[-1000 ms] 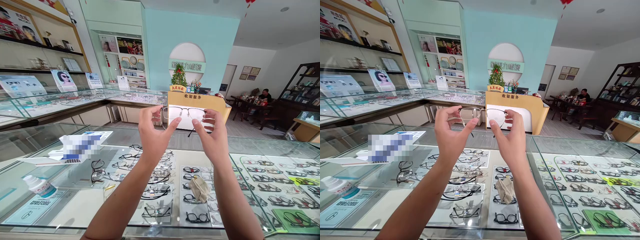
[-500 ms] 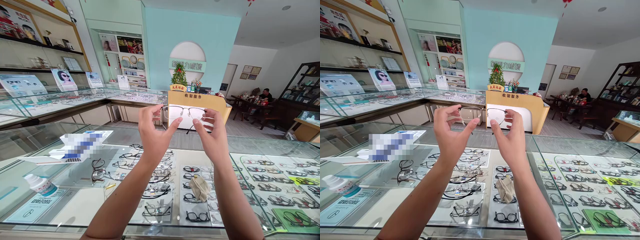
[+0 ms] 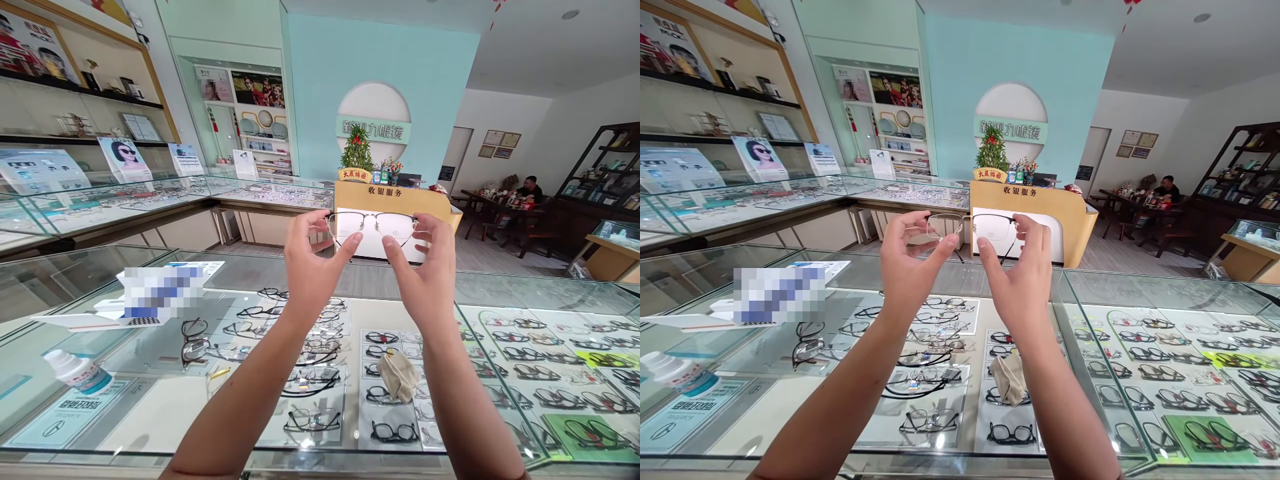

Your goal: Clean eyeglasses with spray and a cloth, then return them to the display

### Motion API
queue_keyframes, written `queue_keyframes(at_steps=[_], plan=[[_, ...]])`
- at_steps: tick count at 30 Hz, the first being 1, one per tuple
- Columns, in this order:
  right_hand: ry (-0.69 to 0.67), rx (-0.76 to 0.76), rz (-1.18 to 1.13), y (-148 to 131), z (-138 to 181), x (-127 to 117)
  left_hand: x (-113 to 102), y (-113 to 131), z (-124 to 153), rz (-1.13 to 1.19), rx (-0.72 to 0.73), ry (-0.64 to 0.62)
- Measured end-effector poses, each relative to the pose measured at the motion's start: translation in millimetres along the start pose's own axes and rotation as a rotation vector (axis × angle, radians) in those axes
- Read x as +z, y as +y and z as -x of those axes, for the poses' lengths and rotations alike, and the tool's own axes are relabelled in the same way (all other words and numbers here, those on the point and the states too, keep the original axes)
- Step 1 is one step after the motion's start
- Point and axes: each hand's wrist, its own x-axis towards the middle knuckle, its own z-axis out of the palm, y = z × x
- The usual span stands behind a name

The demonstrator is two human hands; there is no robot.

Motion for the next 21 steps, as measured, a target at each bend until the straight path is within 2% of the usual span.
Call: queue_keyframes(at_steps=[15,21], plan=[[-0.054,0.065,0.009,6.3,-1.6,1.8,0.7,-2.8,0.6,-0.101,0.049,0.022],[-0.093,0.102,-0.005,7.7,-1.4,1.1,0.7,-3.4,2.1,-0.142,0.151,0.069]])
